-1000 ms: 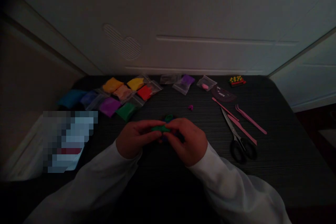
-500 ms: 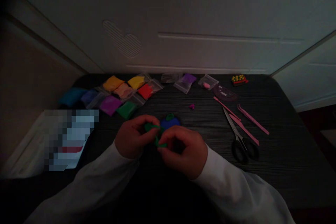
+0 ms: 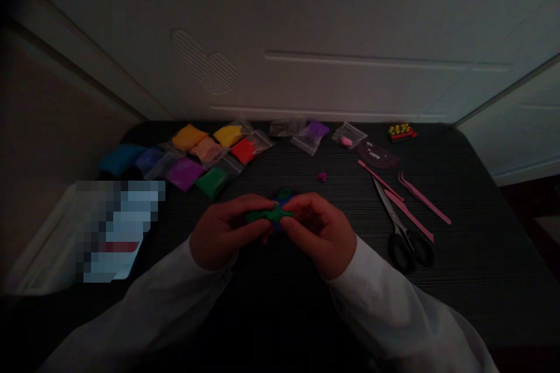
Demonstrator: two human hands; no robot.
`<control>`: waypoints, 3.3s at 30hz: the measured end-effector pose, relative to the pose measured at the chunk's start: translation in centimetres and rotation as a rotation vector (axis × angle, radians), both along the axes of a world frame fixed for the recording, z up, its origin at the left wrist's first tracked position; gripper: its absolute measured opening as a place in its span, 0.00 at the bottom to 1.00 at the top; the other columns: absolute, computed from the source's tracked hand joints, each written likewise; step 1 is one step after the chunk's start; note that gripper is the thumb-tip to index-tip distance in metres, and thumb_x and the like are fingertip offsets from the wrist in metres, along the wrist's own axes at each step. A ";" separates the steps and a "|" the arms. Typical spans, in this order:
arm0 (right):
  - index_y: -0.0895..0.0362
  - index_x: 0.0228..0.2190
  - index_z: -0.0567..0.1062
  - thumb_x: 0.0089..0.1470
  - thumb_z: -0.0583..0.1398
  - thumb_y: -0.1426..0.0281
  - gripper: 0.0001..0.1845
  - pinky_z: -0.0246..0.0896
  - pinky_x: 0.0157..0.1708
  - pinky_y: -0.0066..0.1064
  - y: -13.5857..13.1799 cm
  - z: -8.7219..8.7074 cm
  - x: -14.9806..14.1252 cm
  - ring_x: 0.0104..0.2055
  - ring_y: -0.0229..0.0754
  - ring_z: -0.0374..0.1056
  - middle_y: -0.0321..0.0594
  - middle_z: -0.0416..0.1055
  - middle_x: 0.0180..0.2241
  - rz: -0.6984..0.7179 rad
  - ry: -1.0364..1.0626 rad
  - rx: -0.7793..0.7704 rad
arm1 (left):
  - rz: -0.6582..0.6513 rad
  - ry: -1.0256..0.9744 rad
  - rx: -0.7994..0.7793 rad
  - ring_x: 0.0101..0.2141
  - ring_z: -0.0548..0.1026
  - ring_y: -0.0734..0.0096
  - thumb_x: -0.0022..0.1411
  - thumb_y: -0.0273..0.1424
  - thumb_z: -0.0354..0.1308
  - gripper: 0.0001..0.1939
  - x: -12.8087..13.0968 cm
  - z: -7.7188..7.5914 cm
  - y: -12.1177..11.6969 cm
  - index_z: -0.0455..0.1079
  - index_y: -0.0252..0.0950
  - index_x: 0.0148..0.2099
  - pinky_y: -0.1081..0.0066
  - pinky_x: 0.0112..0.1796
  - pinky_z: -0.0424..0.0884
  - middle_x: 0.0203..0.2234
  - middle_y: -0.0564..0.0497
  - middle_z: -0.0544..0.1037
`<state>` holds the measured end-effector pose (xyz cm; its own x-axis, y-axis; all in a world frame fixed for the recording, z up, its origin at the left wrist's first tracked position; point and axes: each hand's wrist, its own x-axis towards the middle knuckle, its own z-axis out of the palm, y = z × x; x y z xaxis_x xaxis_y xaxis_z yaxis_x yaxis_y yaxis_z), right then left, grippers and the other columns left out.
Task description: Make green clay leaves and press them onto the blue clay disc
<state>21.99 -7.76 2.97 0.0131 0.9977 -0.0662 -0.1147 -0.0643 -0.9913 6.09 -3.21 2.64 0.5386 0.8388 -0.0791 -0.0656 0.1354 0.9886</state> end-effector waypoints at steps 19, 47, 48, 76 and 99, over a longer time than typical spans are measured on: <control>0.52 0.32 0.68 0.46 0.58 0.70 0.07 0.60 0.31 0.29 -0.7 -0.4 -0.1 0.33 0.36 0.65 0.35 0.68 0.29 0.044 -0.420 0.122 | 0.021 0.358 0.358 0.25 0.69 0.77 0.48 0.25 0.55 0.04 -0.1 0.7 0.2 0.70 0.34 0.29 0.76 0.28 0.64 0.23 0.53 0.72; 0.58 0.32 0.71 0.47 0.54 0.66 0.11 0.60 0.35 0.32 2.7 -2.0 5.6 0.33 0.41 0.64 0.43 0.66 0.33 0.111 -1.303 0.099 | 0.200 -0.575 -0.606 0.13 0.58 0.78 0.49 0.28 0.44 0.09 -1.8 0.1 3.1 0.54 0.35 0.18 0.77 0.14 0.54 0.11 0.56 0.54; 0.58 0.32 0.71 0.48 0.54 0.66 0.11 0.60 0.34 0.33 2.7 -1.9 5.6 0.33 0.41 0.64 0.43 0.67 0.33 0.096 -1.307 0.099 | 0.212 -0.591 -0.585 0.16 0.61 0.77 0.44 0.24 0.46 0.03 -1.6 0.0 3.0 0.57 0.34 0.21 0.78 0.15 0.56 0.14 0.55 0.58; 0.55 0.44 0.63 0.47 0.57 0.70 0.20 0.60 0.38 0.36 -0.2 -0.1 0.7 0.40 0.42 0.64 0.44 0.69 0.38 -0.032 -0.988 0.592 | 0.328 0.346 0.380 0.49 0.63 0.59 0.52 0.32 0.53 0.29 -2.2 -1.1 2.8 0.51 0.38 0.56 0.58 0.47 0.60 0.48 0.42 0.65; 0.54 0.34 0.68 0.51 0.53 0.68 0.08 0.57 0.29 0.29 -0.1 0.1 0.7 0.30 0.36 0.62 0.35 0.66 0.27 0.054 -0.411 0.152 | 0.320 0.587 1.044 0.37 0.71 0.66 0.50 0.25 0.55 0.14 -2.6 -0.3 1.9 0.69 0.41 0.41 0.65 0.40 0.66 0.38 0.50 0.75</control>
